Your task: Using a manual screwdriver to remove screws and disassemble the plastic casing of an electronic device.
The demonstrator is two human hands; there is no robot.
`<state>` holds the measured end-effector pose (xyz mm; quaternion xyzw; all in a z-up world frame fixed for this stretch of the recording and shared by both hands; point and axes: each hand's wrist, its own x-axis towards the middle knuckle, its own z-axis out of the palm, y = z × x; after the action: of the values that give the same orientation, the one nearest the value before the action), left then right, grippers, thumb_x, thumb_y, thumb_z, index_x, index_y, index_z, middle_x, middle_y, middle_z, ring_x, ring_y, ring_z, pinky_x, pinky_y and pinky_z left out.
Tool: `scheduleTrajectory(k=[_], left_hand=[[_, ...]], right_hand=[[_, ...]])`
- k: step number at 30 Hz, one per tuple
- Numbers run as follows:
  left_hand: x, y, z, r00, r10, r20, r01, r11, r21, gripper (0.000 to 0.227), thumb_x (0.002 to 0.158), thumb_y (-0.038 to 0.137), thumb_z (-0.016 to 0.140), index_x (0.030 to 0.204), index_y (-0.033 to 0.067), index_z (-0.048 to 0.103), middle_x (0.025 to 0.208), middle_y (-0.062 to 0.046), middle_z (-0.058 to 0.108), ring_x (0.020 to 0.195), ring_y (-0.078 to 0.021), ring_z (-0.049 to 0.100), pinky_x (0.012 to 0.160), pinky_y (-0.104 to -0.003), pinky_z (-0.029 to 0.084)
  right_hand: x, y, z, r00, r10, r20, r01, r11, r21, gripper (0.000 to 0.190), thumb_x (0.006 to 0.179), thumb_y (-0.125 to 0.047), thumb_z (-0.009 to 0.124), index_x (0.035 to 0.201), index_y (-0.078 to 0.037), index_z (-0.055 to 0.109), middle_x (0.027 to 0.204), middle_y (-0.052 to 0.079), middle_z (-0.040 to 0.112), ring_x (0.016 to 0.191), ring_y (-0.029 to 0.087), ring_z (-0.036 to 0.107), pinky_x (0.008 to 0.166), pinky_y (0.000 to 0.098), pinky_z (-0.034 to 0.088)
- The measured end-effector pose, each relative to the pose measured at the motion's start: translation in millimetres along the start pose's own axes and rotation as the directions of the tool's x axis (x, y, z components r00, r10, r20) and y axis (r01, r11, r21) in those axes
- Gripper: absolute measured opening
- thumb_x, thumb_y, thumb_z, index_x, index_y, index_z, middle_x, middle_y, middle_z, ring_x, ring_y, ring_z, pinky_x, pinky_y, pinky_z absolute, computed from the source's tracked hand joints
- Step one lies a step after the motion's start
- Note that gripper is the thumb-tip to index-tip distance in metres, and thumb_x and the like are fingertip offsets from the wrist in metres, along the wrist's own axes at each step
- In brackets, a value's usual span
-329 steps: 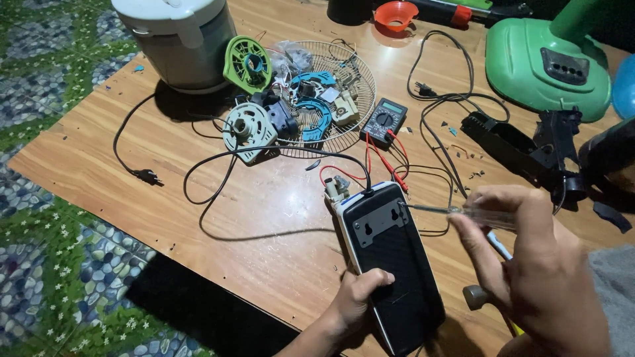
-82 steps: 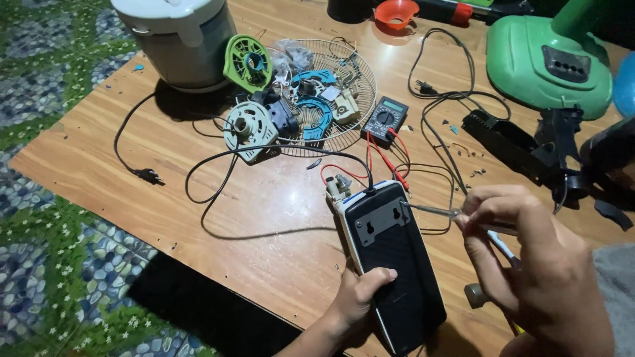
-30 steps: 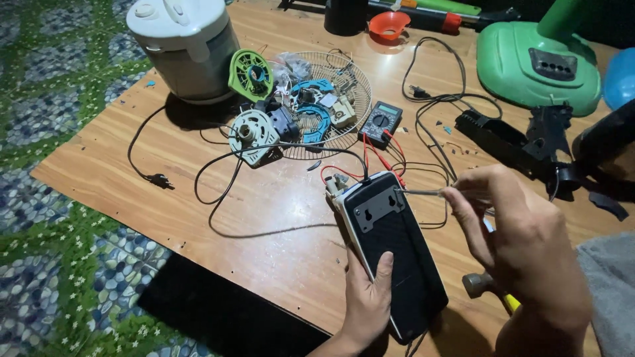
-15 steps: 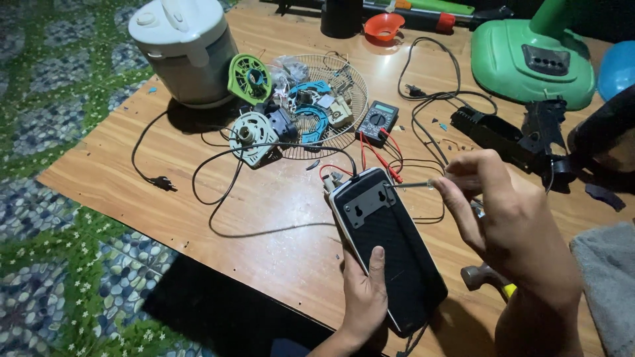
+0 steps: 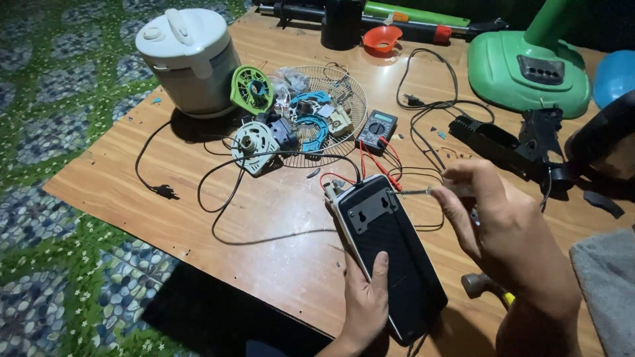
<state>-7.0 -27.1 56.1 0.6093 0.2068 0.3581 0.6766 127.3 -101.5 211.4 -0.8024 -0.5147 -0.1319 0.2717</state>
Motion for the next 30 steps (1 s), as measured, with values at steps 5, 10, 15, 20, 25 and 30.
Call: scheduleTrajectory(k=[5, 10, 15, 20, 25, 30], left_hand=[[0, -11, 1, 0.999, -0.024, -0.025, 0.025, 1.000, 0.012, 0.038, 0.103, 0.027, 0.050, 0.133, 0.0031, 0.047, 0.101, -0.011, 0.071, 0.081, -0.0178, 0.069, 0.075, -0.032, 0.057], [-1, -14, 2, 0.999, -0.035, -0.028, 0.035, 0.999, 0.023, 0.042, 0.103, 0.027, 0.049, 0.137, 0.0030, 0.043, 0.105, -0.013, 0.070, 0.085, -0.0192, 0.069, 0.078, -0.033, 0.057], [0, -13, 1, 1.000, -0.012, -0.028, 0.012, 1.000, 0.018, 0.041, 0.103, 0.025, 0.050, 0.136, 0.0017, 0.045, 0.100, -0.013, 0.071, 0.081, -0.0188, 0.070, 0.073, -0.033, 0.058], [-2, -16, 1, 0.999, -0.040, -0.034, 0.041, 0.999, 0.022, 0.047, 0.102, 0.026, 0.051, 0.142, 0.0041, 0.041, 0.107, -0.013, 0.070, 0.087, -0.0191, 0.070, 0.078, -0.034, 0.058], [1, -9, 0, 0.999, 0.037, -0.028, -0.037, 0.999, -0.029, 0.038, 0.102, 0.021, 0.052, 0.133, 0.0002, 0.048, 0.103, -0.013, 0.072, 0.083, -0.0192, 0.071, 0.075, -0.033, 0.059], [1, -7, 1, 1.000, 0.029, -0.007, -0.029, 0.999, -0.017, 0.040, 0.103, 0.023, 0.049, 0.137, 0.0020, 0.043, 0.111, -0.014, 0.068, 0.092, -0.0211, 0.071, 0.081, -0.035, 0.059]], right_hand=[[-2, -1, -3, 1.000, 0.015, 0.001, -0.015, 1.000, 0.004, 0.026, 0.088, -0.005, 0.074, 0.110, 0.000, 0.060, 0.081, 0.007, 0.074, 0.053, 0.016, 0.064, 0.046, 0.0326, 0.048], [-3, 3, -6, 0.996, -0.076, 0.055, 0.071, 0.994, 0.082, 0.033, 0.074, 0.005, 0.074, 0.101, -0.005, 0.058, 0.094, 0.004, 0.073, 0.075, 0.014, 0.075, 0.065, 0.0304, 0.058], [-1, 3, -9, 0.994, -0.083, 0.068, 0.075, 0.992, 0.105, 0.041, 0.071, 0.004, 0.076, 0.108, -0.005, 0.060, 0.102, 0.005, 0.075, 0.077, 0.014, 0.076, 0.063, 0.0299, 0.059], [-2, 2, -6, 0.999, -0.027, 0.032, 0.023, 0.994, 0.107, 0.045, 0.073, 0.000, 0.077, 0.116, -0.001, 0.062, 0.096, 0.007, 0.081, 0.083, 0.015, 0.081, 0.064, 0.0285, 0.063], [0, 5, 0, 0.998, 0.046, -0.031, -0.046, 0.999, -0.001, 0.028, 0.088, -0.009, 0.078, 0.101, 0.007, 0.059, 0.082, 0.017, 0.075, 0.064, 0.023, 0.077, 0.050, 0.0312, 0.061], [1, 1, -2, 1.000, 0.026, -0.018, -0.025, 0.997, 0.069, 0.025, 0.084, -0.005, 0.077, 0.101, 0.003, 0.060, 0.082, 0.012, 0.076, 0.065, 0.018, 0.075, 0.054, 0.0288, 0.060]])
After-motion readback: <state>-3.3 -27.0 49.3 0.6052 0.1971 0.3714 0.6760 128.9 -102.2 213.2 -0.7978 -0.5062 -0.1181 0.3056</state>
